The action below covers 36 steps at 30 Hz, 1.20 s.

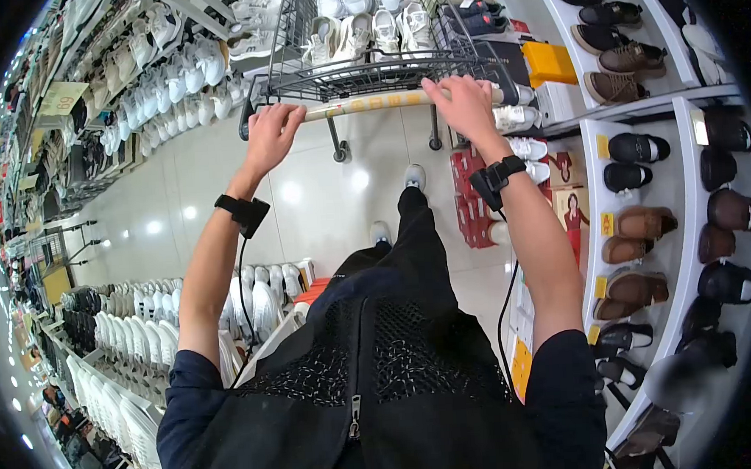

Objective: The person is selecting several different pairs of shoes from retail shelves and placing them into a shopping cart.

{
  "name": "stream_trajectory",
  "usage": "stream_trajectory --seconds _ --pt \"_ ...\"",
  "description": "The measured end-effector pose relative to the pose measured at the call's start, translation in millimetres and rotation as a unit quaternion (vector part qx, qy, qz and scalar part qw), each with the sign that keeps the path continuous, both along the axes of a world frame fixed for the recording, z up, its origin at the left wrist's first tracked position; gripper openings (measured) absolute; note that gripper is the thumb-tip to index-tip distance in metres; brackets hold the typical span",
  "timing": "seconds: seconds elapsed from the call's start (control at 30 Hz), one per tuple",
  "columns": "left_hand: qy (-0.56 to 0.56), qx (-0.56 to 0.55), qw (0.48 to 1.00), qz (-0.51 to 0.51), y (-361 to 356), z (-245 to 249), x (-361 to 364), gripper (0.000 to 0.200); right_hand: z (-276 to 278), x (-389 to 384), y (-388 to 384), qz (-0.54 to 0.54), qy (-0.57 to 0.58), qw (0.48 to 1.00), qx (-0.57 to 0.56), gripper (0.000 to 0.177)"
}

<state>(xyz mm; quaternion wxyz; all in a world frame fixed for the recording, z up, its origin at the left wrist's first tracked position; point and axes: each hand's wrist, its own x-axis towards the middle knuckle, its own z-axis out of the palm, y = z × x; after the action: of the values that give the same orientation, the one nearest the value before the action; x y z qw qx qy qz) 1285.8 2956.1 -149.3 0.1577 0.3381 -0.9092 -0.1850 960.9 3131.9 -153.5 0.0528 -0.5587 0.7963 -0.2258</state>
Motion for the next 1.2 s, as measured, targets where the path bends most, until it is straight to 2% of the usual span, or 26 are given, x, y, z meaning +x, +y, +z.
stream_trajectory --seconds 0.17,0.2,0.37,0.43,0.5,0.57,0.63,0.67,0.7,0.73,0.77,0.83,0.9,0.97,1.03,1.1,1.2 --pt "0.009 0.002 1.000 0.005 18.0 3.3 18.2 0.028 0.8 20.6 19.6 0.007 -0.011 0.998 -0.064 0.046" --pt "0.009 -0.002 1.000 0.001 21.3 2.5 22.1 0.027 0.2 23.6 24.5 0.008 -0.004 0.999 -0.042 0.040" --pt "0.000 -0.019 1.000 -0.017 32.5 -0.7 40.9 0.026 0.2 42.9 39.2 -0.020 -0.011 0.999 -0.040 0.038" --pt "0.014 -0.043 0.999 -0.024 31.1 -6.6 48.2 0.026 -4.8 48.2 43.3 0.003 -0.029 0.994 -0.108 0.035" --pt "0.022 -0.017 0.999 -0.018 36.7 -3.6 51.5 0.029 -9.7 45.8 50.0 0.020 -0.067 0.984 -0.163 0.031" --pt "0.024 -0.043 0.999 -0.012 36.6 -11.2 56.9 0.031 1.1 57.0 68.7 0.013 -0.183 0.955 -0.234 0.033" --pt "0.012 -0.031 0.999 -0.017 51.3 -9.4 54.0 0.031 19.2 71.5 113.9 0.034 -0.234 0.937 -0.255 0.035" --pt "0.046 -0.055 0.997 0.009 62.4 -7.5 50.9 0.030 27.6 76.8 141.0 0.018 -0.233 0.936 -0.262 0.035" --pt "0.082 -0.077 0.993 0.034 75.9 -4.9 46.0 0.030 34.3 79.2 175.5 0.025 -0.298 0.938 -0.179 0.035" --pt "0.126 -0.127 0.984 -0.020 92.4 2.4 37.8 0.027 37.1 80.5 210.1 0.031 -0.360 0.928 -0.094 0.034" --pt "0.127 -0.125 0.983 -0.039 113.6 11.1 28.6 0.027 31.5 81.0 244.2 0.019 -0.368 0.926 -0.080 0.031" --pt "0.177 0.035 0.981 -0.069 166.7 28.5 13.2 0.023 25.6 83.7 317.3 -0.018 -0.407 0.912 -0.052 0.028" --pt "0.136 0.266 0.943 -0.148 215.9 38.4 -1.3 0.020 21.4 87.5 382.5 -0.053 -0.439 0.896 -0.043 0.027" --pt "0.060 0.324 0.921 -0.207 260.0 32.1 -19.0 0.018 7.1 90.0 438.4 -0.138 -0.449 0.880 -0.074 0.026" --pt "0.008 0.343 0.897 -0.277 294.8 23.7 -40.1 0.022 -5.5 95.4 479.7 -0.173 -0.440 0.875 -0.099 0.026" --pt "-0.008 0.354 0.881 -0.312 320.7 14.7 -65.2 0.022 -15.4 101.6 508.7 -0.211 -0.435 0.867 -0.124 0.026" --pt "-0.028 0.369 0.857 -0.357 347.2 1.5 -105.8 0.022 -29.3 106.9 529.9 -0.274 -0.473 0.824 -0.147 0.025"
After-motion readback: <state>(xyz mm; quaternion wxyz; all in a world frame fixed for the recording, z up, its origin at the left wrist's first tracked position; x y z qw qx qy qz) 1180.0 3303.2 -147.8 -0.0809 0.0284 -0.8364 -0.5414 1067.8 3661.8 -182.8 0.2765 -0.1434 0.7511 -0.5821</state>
